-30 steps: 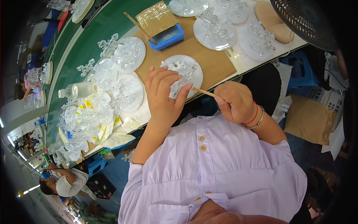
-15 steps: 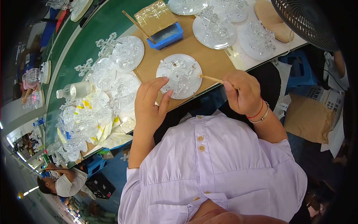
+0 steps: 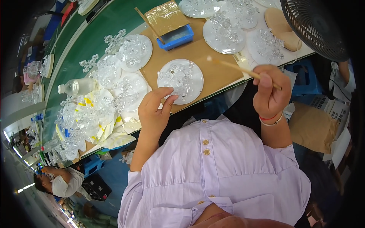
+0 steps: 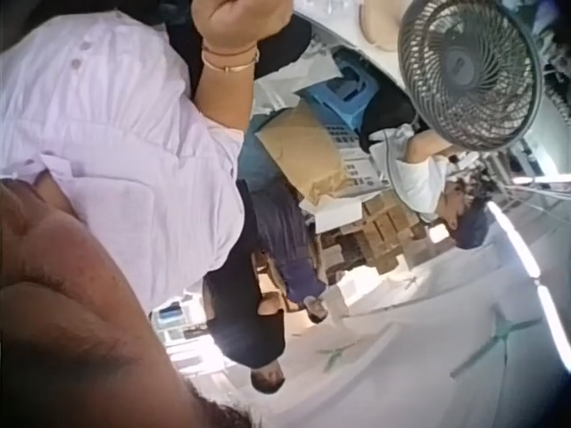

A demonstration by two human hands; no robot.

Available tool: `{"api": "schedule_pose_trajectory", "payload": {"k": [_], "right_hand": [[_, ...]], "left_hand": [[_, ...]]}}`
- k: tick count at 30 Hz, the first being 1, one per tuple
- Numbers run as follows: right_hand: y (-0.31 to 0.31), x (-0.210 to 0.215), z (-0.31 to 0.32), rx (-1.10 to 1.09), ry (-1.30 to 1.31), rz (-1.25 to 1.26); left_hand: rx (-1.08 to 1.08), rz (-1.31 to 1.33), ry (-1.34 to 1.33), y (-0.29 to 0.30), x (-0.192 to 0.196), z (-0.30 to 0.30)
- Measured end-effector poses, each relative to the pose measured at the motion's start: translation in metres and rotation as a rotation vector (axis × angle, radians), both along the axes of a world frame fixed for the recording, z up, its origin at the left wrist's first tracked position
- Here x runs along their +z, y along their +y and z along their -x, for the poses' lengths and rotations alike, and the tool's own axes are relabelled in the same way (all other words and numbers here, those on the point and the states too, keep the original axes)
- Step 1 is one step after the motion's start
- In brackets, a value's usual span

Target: Glue decorative crystal snowflake components onto a circular base plate for light fixture assembly.

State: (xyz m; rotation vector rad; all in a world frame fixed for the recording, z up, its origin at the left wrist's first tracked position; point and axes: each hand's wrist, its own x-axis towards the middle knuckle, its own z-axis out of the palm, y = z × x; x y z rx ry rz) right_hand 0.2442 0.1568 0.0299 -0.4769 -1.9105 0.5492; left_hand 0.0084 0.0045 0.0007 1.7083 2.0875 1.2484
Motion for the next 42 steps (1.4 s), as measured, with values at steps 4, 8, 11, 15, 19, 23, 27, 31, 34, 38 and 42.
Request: {"api": "schedule_pose_trajectory", "payload": {"k": [4, 8, 11, 15, 19, 23, 27, 31, 34, 38, 42], "right_hand": [[0.023, 0.011, 0.044, -0.062, -0.014, -0.123], [0.044, 0.006, 0.094, -0.056, -0.018, -0.198], [0.058, -0.005, 0.118, -0.078, -0.084, -0.218], [0.066, -0.017, 0.128, -0.129, -0.195, -0.25], [0.066, -0.013, 0.122, -0.132, -0.18, -0.223], [0.059, -0.002, 0.096, -0.125, -0.091, -0.158], [0.043, 0.001, 0.06, -0.148, -0.054, -0.148], [0.016, -0.006, 0.023, -0.035, -0.063, -0.018], [0.01, -0.015, 0.023, 0.047, -0.097, -0.008], [0.01, -0.024, 0.038, 0.124, -0.113, -0.004], [0.015, -0.03, 0.049, 0.192, -0.15, -0.003]], "left_hand": [[0.061, -0.063, 0.044, -0.004, -0.006, -0.001], [0.093, -0.065, 0.01, -0.005, -0.008, 0.0], [0.063, -0.06, -0.003, -0.007, -0.008, 0.003], [0.063, -0.018, -0.084, -0.008, -0.007, 0.002], [0.056, 0.004, -0.122, -0.009, -0.009, 0.002], [0.075, 0.012, -0.139, -0.006, -0.01, 0.0], [0.052, -0.053, -0.134, 0.005, -0.012, -0.006], [0.051, -0.039, -0.127, 0.008, -0.011, -0.009], [0.03, -0.019, -0.115, 0.008, -0.011, -0.007], [0.023, -0.003, -0.12, 0.007, -0.01, -0.007], [0.029, 0.021, -0.134, 0.006, -0.01, -0.008]]}}
